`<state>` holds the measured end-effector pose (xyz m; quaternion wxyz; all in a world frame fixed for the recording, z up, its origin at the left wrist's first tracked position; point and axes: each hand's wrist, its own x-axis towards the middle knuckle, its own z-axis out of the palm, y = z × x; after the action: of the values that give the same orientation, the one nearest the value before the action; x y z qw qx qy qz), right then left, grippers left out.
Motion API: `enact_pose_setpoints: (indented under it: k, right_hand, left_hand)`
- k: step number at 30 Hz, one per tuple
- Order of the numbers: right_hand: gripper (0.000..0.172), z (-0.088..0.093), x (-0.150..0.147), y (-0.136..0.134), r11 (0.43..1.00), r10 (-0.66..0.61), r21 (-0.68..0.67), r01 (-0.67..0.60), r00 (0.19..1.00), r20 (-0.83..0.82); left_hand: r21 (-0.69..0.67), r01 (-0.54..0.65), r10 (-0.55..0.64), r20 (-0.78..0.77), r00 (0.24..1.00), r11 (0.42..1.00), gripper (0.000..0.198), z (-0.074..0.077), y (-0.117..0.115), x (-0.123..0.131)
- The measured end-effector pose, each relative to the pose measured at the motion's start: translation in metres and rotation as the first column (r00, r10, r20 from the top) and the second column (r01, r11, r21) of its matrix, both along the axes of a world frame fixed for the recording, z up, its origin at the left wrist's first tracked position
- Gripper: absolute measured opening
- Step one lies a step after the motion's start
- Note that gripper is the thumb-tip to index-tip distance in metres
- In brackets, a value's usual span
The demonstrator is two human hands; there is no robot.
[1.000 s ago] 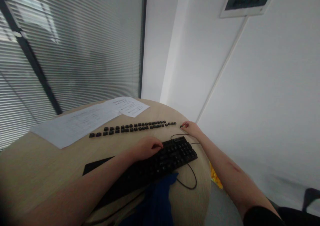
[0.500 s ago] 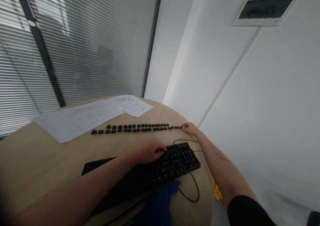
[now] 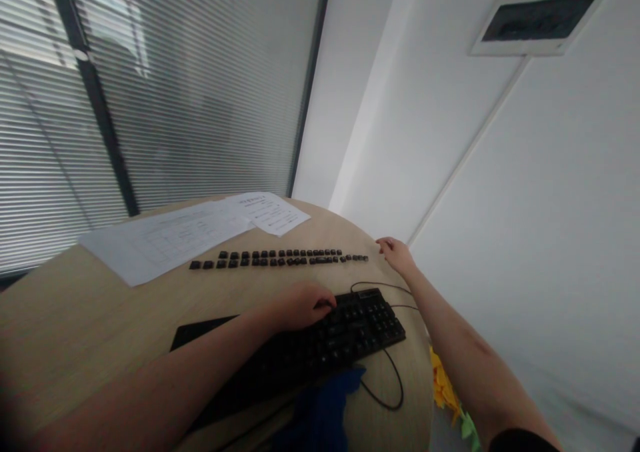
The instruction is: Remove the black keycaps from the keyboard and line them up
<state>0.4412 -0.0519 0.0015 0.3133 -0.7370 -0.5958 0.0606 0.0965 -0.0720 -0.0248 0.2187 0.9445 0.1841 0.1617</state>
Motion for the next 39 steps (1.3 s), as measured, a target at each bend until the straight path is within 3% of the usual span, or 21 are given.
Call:
enact_pose_setpoints:
  k: [3, 6, 11, 14, 18, 22, 25, 28, 30, 32, 35, 39]
  right_hand:
    - [0.048, 0.019, -0.018, -0.036, 0.968, 0.052, 0.251, -0.028, 0.995, -0.090]
    - [0.045, 0.027, -0.044, -0.088, 0.936, 0.073, 0.345, -0.065, 0.997, -0.009]
    - [0.034, 0.013, -0.087, -0.181, 0.918, 0.200, 0.314, -0.243, 0.966, 0.163]
    - [0.028, 0.004, -0.103, -0.224, 0.901, 0.227, 0.320, -0.292, 0.947, 0.226]
    - [0.030, 0.007, -0.108, -0.263, 0.935, 0.222, 0.250, -0.251, 0.965, 0.138]
    - [0.036, 0.020, -0.102, -0.290, 0.958, 0.208, 0.201, -0.205, 0.978, 0.006]
    - [0.039, 0.031, -0.100, -0.306, 0.963, 0.239, 0.139, -0.230, 0.970, -0.047]
    - [0.043, 0.037, -0.101, -0.312, 0.955, 0.295, 0.067, -0.289, 0.949, -0.112]
    - [0.048, 0.040, -0.103, -0.308, 0.947, 0.321, 0.085, -0.310, 0.929, -0.185]
    - [0.052, 0.042, -0.107, -0.299, 0.939, 0.340, 0.151, -0.310, 0.907, -0.248]
    - [0.057, 0.052, -0.123, -0.276, 0.917, 0.380, 0.230, -0.325, 0.886, -0.264]
    - [0.065, 0.076, -0.168, -0.235, 0.852, 0.509, 0.068, -0.519, 0.792, -0.338]
  left_hand:
    - [0.018, 0.007, -0.006, -0.008, 1.000, 1.000, 0.027, 0.001, -0.001, 0.000]
    - [0.047, 0.013, -0.011, -0.046, 0.999, 0.999, 0.027, 0.006, -0.003, -0.001]
    - [0.091, 0.029, -0.018, -0.123, 0.992, 0.995, 0.027, 0.016, -0.008, -0.004]
    - [0.116, 0.053, -0.037, -0.140, 0.990, 0.992, 0.029, 0.021, -0.012, -0.006]
    - [0.098, 0.052, -0.035, -0.171, 0.985, 0.994, 0.029, 0.034, -0.017, -0.010]
    - [0.013, 0.108, -0.098, -0.335, 0.937, 0.994, 0.034, 0.064, -0.025, -0.020]
    - [0.003, 0.118, -0.107, -0.401, 0.910, 0.993, 0.035, 0.093, -0.031, -0.035]
    - [-0.035, 0.016, -0.028, -0.363, 0.931, 0.999, 0.033, 0.113, -0.025, -0.061]
    - [-0.032, -0.107, 0.090, -0.332, 0.939, 0.994, 0.033, 0.117, -0.012, -0.084]
    - [-0.055, -0.213, 0.190, -0.285, 0.940, 0.975, 0.029, 0.113, 0.003, -0.109]
    - [-0.053, -0.338, 0.322, -0.205, 0.924, 0.940, 0.016, 0.094, 0.020, -0.142]
    - [-0.089, -0.478, 0.456, -0.194, 0.869, 0.874, 0.028, 0.060, 0.025, -0.163]
